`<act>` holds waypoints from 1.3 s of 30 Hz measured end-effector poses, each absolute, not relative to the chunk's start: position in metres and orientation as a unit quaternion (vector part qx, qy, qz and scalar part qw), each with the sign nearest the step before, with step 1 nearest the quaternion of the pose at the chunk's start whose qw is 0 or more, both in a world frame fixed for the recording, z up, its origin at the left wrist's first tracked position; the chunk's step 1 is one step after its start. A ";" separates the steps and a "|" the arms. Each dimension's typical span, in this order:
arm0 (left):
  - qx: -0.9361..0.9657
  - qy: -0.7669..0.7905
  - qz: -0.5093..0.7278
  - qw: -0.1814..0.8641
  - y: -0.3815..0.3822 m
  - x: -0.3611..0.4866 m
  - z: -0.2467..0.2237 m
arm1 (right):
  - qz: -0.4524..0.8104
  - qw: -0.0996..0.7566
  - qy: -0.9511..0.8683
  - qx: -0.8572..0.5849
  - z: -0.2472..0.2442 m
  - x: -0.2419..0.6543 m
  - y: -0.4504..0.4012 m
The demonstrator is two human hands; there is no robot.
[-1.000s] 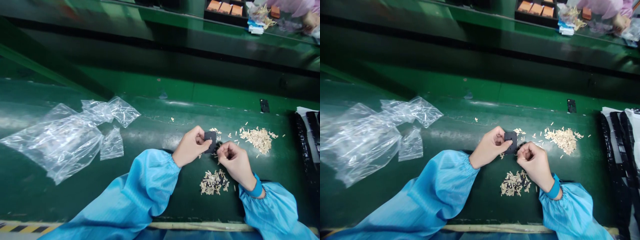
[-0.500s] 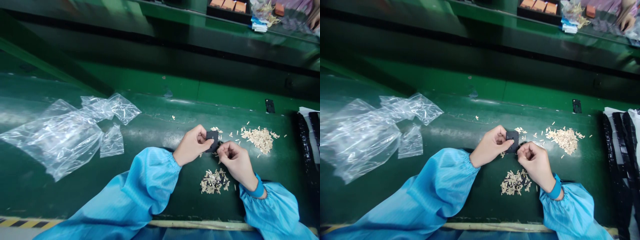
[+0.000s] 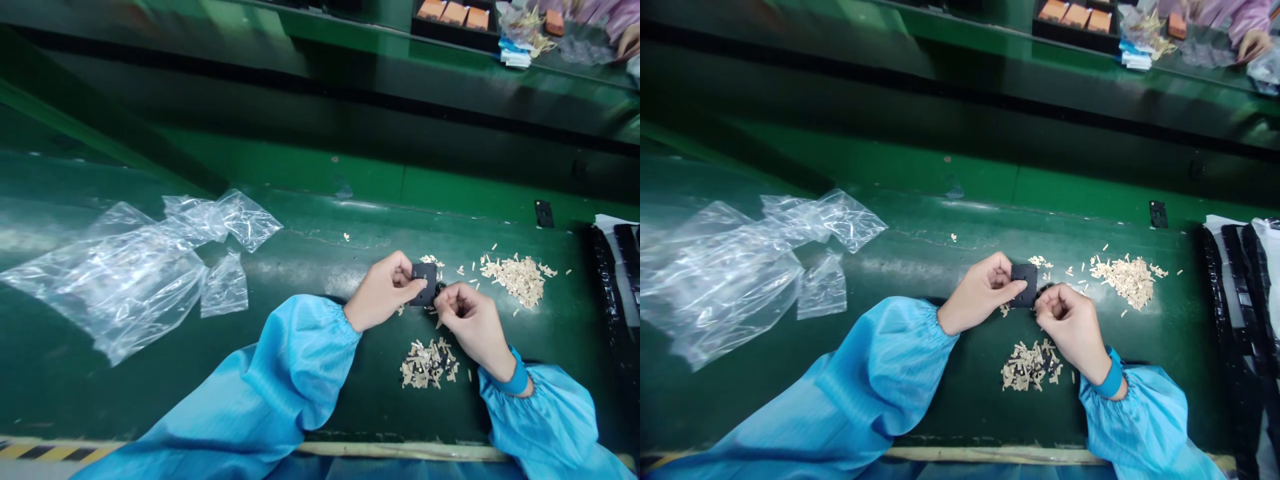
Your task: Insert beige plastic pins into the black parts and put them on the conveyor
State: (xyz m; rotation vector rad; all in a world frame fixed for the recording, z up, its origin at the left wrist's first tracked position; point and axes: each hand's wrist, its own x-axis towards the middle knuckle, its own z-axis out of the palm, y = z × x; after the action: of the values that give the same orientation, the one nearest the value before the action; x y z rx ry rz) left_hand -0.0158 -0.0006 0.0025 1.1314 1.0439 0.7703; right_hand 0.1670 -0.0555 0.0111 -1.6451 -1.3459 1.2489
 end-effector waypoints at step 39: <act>0.380 0.372 0.405 0.744 -0.015 -0.010 -0.004 | 0.771 0.359 -0.302 -0.432 0.014 0.172 -0.054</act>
State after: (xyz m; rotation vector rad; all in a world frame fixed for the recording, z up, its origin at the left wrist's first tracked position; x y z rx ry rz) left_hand -0.0105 -0.0148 -0.0042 0.8323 0.8146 0.8881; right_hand 0.1716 -0.0539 0.0143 -1.1134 -0.7777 1.9877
